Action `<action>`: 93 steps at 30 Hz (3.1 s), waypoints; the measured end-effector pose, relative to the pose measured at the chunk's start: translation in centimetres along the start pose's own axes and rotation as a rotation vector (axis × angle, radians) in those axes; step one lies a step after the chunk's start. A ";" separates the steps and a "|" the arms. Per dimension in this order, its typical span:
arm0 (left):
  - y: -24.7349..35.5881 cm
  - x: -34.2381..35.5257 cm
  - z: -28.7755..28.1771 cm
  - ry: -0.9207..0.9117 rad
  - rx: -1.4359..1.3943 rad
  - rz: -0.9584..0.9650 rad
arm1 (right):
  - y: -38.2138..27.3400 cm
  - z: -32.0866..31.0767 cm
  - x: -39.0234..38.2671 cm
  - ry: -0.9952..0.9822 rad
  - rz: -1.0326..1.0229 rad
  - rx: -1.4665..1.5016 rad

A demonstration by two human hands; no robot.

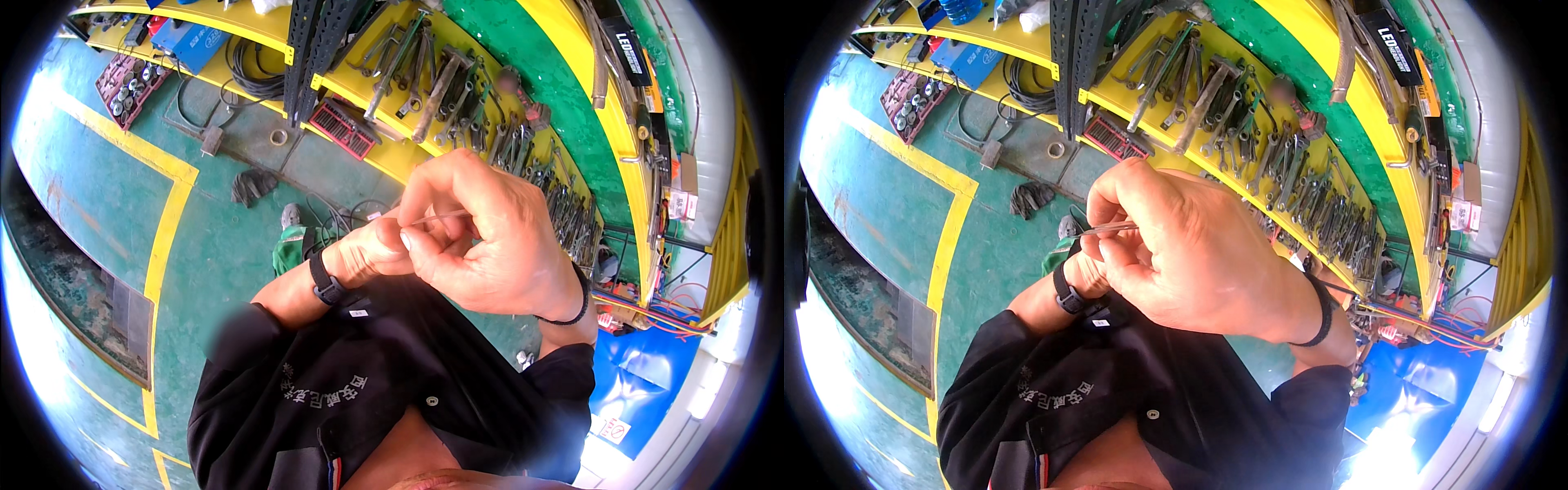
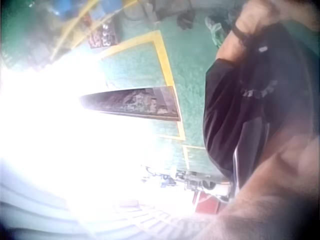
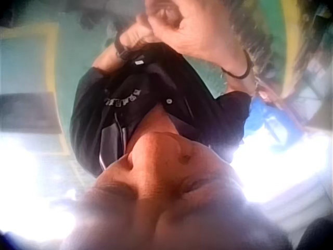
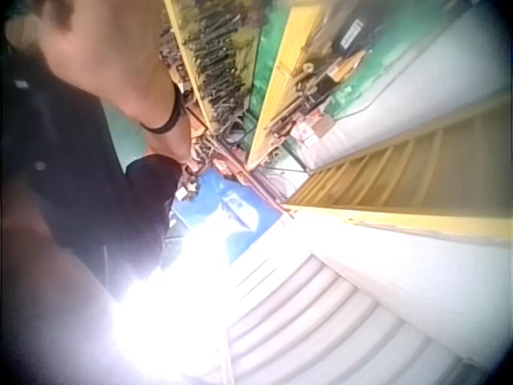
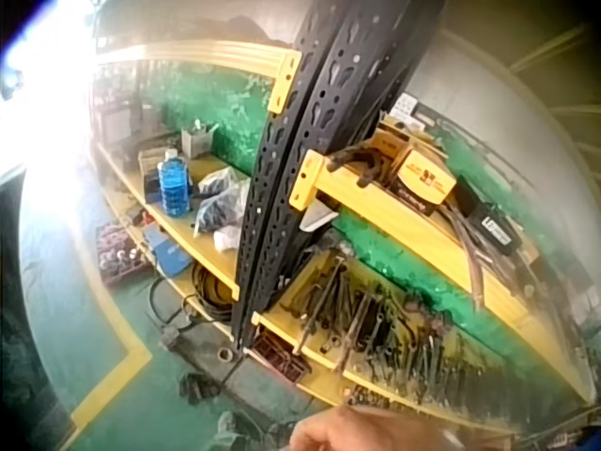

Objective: The person handles a small metal component and a wire at a tool rack, using pliers to manipulate the wire and attaching it to the component while standing in a service bay.

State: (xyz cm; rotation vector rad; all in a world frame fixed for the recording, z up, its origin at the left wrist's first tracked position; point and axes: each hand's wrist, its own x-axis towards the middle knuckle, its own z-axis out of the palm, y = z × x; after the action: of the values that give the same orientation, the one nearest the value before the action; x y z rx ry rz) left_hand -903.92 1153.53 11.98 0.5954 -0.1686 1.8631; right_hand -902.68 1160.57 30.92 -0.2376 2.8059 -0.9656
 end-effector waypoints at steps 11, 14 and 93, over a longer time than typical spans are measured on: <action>-0.4 -1.4 -0.8 0.092 -0.092 -0.046 | 1.2 0.8 0.2 0.071 -0.129 -0.002; -1.0 -1.3 -2.0 0.048 -0.142 -0.035 | 1.5 0.7 0.3 0.058 -0.169 -0.039; 3.9 -12.0 13.4 0.318 2.914 0.698 | 3.1 13.5 -4.7 -0.054 -0.004 1.475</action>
State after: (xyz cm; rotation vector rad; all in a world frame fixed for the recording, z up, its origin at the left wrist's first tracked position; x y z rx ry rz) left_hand -900.17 1136.69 18.46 -1.1554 -1.9308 -0.7003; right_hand -895.65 1155.95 19.02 -0.0385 1.3766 -2.5144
